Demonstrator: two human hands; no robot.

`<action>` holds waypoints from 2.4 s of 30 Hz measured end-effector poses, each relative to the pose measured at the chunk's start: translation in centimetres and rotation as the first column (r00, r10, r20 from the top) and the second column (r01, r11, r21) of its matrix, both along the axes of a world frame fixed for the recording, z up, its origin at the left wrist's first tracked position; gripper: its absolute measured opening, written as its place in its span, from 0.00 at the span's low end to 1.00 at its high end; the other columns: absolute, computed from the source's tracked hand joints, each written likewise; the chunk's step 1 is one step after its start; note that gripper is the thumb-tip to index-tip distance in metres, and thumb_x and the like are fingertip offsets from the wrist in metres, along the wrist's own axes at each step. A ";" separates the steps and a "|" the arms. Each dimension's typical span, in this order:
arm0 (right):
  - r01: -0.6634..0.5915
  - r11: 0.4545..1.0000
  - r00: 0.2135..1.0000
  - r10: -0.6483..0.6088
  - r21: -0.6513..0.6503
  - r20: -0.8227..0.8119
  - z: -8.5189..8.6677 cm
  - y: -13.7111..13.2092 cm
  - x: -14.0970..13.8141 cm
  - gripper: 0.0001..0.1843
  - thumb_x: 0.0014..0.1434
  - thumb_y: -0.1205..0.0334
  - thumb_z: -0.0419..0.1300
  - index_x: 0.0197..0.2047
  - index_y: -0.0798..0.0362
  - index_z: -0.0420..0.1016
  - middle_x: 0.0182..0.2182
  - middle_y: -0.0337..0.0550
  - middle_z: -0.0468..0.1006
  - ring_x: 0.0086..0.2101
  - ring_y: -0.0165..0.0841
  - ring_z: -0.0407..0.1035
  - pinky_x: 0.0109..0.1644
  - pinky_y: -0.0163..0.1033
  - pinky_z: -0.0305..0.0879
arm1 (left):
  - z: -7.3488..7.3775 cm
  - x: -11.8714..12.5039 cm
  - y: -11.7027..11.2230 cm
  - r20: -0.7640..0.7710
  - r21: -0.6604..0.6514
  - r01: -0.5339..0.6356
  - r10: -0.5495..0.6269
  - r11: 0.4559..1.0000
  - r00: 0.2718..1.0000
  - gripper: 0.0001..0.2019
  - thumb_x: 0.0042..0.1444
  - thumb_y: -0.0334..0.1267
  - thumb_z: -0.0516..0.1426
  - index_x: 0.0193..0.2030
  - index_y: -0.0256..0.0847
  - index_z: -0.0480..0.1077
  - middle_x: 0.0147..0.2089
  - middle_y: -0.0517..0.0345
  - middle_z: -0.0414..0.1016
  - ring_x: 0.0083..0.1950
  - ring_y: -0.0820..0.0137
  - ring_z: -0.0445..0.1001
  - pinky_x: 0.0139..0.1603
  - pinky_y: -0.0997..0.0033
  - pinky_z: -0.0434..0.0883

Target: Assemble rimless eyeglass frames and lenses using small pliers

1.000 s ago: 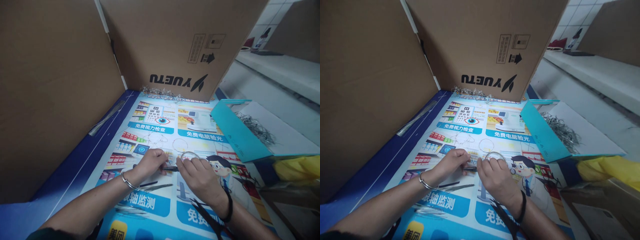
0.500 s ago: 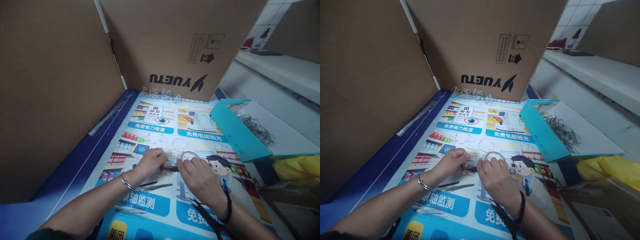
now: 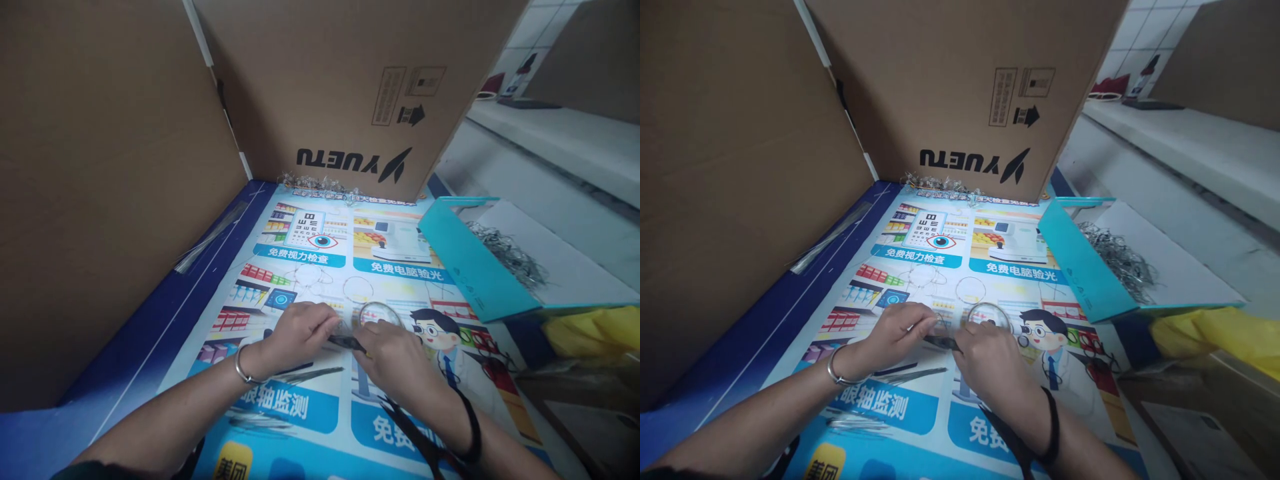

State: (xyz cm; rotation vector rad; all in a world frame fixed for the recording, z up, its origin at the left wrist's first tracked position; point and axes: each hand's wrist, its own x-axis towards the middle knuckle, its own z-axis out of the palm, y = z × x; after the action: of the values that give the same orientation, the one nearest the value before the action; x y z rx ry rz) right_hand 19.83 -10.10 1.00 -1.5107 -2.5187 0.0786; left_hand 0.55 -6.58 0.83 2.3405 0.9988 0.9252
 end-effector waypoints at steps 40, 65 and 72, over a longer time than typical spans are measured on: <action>-0.026 0.935 0.980 0.093 0.353 -0.176 -2.0 1.2 1.2 0.08 0.54 0.71 0.55 0.33 0.54 0.75 0.27 0.44 0.74 0.34 0.36 0.63 0.40 0.41 0.56 | 2.1 -4.6 4.1 -0.704 -0.189 -0.083 -0.076 0.978 0.707 0.11 0.58 0.39 0.49 0.33 0.42 0.71 0.36 0.56 0.76 0.35 0.67 0.72 0.29 0.73 0.59; -0.085 0.913 0.970 0.167 0.398 -0.178 -2.9 1.6 1.4 0.08 0.56 0.68 0.55 0.36 0.55 0.75 0.30 0.46 0.75 0.35 0.37 0.65 0.41 0.43 0.58 | 0.6 -9.0 6.9 -0.831 0.008 -0.271 0.157 0.963 0.533 0.12 0.57 0.33 0.47 0.32 0.39 0.72 0.35 0.50 0.76 0.36 0.63 0.75 0.34 0.68 0.66; -0.103 0.908 0.963 0.193 0.407 -0.186 -2.8 1.6 1.3 0.08 0.55 0.70 0.55 0.36 0.56 0.75 0.30 0.46 0.75 0.35 0.38 0.66 0.41 0.43 0.59 | 0.4 -8.9 6.9 -0.821 -0.008 -0.279 0.153 0.960 0.550 0.12 0.55 0.30 0.48 0.33 0.38 0.72 0.33 0.50 0.76 0.34 0.65 0.74 0.35 0.69 0.67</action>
State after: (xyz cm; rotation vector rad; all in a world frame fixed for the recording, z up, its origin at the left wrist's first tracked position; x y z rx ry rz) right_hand 21.09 -8.49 -1.80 -1.0854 -2.2902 -0.2142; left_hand -8.34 0.35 1.24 2.5565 1.6583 -0.2825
